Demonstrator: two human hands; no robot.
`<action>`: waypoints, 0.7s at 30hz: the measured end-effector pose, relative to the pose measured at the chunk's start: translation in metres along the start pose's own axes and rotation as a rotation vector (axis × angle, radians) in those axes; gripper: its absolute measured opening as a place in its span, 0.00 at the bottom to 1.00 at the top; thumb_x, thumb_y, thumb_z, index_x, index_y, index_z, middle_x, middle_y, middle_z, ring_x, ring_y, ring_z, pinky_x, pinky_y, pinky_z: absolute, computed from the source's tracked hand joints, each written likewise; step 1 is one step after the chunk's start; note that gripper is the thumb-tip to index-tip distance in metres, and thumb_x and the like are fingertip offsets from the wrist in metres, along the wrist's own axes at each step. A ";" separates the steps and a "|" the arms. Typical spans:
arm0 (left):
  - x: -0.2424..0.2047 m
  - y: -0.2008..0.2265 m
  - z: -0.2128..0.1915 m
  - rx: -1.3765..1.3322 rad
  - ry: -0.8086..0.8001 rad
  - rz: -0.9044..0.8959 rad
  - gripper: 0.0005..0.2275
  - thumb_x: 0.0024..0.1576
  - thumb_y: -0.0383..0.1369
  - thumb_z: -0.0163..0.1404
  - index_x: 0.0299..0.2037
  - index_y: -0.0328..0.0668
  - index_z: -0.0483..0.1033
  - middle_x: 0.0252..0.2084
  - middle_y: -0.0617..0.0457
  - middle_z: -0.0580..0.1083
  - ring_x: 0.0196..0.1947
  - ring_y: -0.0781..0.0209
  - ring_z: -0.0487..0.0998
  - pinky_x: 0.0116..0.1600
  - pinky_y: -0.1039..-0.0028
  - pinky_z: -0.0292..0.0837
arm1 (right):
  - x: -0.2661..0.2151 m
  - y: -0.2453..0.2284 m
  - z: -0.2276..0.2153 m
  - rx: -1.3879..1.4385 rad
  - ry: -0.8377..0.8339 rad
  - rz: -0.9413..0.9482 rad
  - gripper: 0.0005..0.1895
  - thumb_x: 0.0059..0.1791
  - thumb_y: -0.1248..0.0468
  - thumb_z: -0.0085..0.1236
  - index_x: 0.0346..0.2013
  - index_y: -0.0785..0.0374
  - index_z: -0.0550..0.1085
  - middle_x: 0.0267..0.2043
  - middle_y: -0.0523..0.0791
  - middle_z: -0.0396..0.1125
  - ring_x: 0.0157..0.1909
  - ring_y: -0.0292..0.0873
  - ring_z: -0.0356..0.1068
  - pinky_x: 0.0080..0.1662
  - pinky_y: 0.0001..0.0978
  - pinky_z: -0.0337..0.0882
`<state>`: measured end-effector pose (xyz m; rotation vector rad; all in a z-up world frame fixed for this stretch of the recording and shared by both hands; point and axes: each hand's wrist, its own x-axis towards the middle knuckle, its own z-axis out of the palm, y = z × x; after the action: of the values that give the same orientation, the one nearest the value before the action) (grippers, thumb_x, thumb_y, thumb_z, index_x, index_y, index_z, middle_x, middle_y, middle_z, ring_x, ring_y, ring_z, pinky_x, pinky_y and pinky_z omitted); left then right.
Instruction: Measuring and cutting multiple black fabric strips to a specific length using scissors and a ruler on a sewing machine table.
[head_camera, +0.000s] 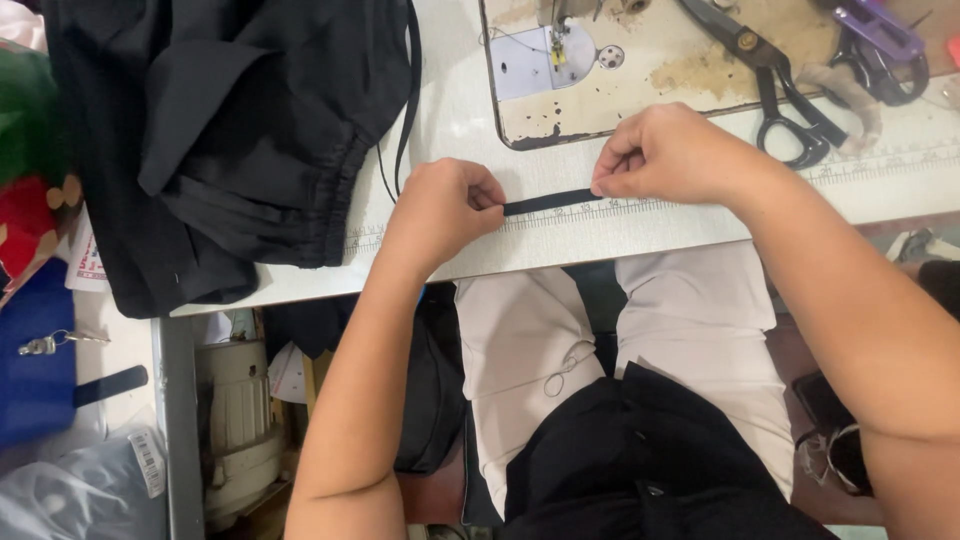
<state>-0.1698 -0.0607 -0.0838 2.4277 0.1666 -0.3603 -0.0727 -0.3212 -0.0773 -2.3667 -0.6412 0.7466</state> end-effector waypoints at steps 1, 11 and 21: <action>-0.001 0.002 0.000 0.000 -0.004 -0.004 0.07 0.49 0.32 0.63 0.37 0.50 0.88 0.30 0.58 0.82 0.35 0.59 0.85 0.47 0.67 0.80 | 0.000 -0.001 -0.001 0.003 -0.005 0.001 0.08 0.42 0.62 0.70 0.33 0.60 0.86 0.30 0.45 0.77 0.36 0.44 0.76 0.43 0.40 0.75; -0.004 0.017 -0.016 0.079 -0.104 -0.038 0.08 0.52 0.33 0.60 0.40 0.42 0.87 0.34 0.49 0.83 0.41 0.45 0.86 0.49 0.57 0.79 | 0.004 -0.005 -0.007 -0.027 -0.071 -0.001 0.08 0.43 0.62 0.68 0.35 0.60 0.86 0.31 0.46 0.78 0.36 0.43 0.76 0.43 0.39 0.76; 0.003 0.014 -0.024 0.002 -0.191 -0.037 0.09 0.54 0.30 0.59 0.43 0.37 0.86 0.37 0.46 0.83 0.43 0.47 0.85 0.52 0.60 0.79 | 0.008 -0.005 -0.007 -0.039 -0.074 -0.008 0.06 0.42 0.63 0.69 0.31 0.59 0.86 0.30 0.44 0.77 0.36 0.43 0.77 0.43 0.36 0.78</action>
<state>-0.1589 -0.0558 -0.0584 2.3786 0.1268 -0.6063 -0.0637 -0.3157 -0.0726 -2.3802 -0.7014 0.8284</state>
